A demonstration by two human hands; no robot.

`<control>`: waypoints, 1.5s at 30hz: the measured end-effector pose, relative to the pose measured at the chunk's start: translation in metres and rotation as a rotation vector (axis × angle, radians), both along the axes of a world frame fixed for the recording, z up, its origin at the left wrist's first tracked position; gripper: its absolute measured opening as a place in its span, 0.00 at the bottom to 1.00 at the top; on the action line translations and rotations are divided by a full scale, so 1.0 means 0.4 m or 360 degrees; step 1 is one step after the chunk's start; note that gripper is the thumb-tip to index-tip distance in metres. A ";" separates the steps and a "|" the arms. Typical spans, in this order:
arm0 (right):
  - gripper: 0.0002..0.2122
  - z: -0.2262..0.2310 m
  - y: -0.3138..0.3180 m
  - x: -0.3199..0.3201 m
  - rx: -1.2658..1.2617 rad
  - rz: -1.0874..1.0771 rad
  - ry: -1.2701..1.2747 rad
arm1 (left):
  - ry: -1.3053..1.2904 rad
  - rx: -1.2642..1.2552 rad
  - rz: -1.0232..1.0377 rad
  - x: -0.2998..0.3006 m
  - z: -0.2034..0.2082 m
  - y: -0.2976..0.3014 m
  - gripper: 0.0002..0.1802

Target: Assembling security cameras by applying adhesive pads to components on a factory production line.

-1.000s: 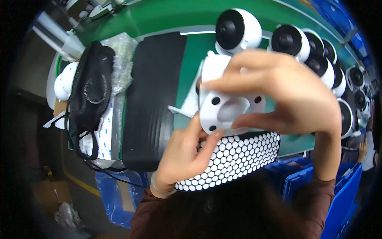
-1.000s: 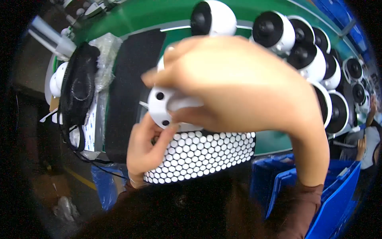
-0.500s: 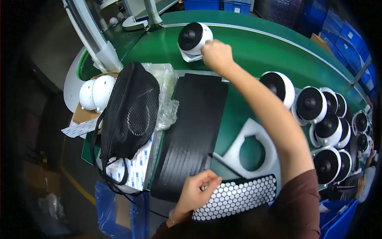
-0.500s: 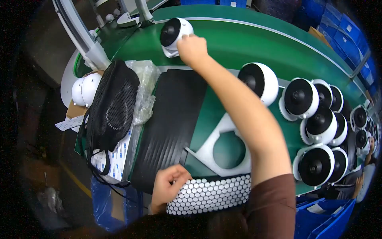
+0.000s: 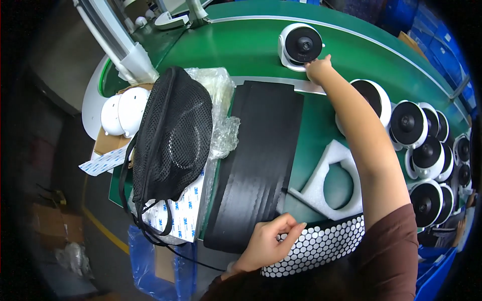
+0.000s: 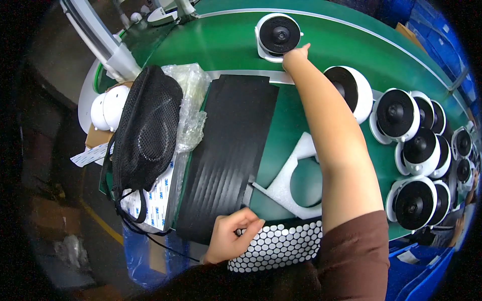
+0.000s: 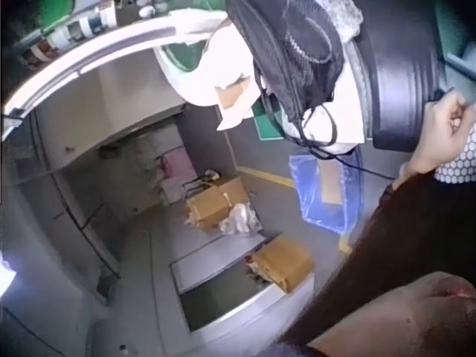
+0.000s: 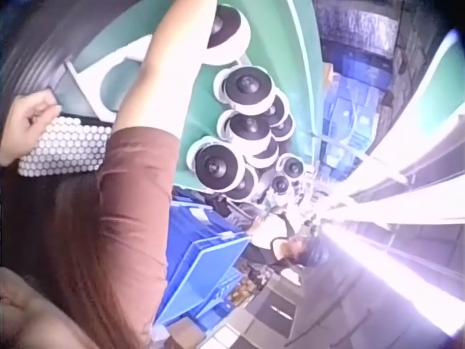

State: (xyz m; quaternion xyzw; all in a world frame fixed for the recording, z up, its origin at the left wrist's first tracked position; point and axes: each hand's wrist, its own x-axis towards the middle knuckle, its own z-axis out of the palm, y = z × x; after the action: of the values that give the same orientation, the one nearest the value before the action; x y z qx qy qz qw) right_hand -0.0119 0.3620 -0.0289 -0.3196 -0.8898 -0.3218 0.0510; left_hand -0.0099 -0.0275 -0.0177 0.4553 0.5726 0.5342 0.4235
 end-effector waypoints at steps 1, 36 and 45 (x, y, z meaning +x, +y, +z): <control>0.11 0.070 -0.036 -0.016 -0.0342 -0.0182 -0.0249 | 0.0010 -0.0002 -0.0017 0.000 -0.004 0.005 0.06; 0.31 0.220 -0.527 0.417 -0.1344 0.0166 0.0536 | 0.0230 0.0114 0.0123 0.091 0.021 0.027 0.27; 0.29 0.177 -0.454 0.394 -0.2028 0.0309 0.0644 | 0.0708 0.0046 0.0171 0.117 0.013 0.018 0.31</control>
State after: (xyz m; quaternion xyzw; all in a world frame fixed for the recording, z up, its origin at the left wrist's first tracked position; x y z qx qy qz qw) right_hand 0.1458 0.1805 0.0419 -0.2597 -0.9033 0.3382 0.0469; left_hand 0.0368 -0.0205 -0.0124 0.5369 0.6676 0.4505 0.2512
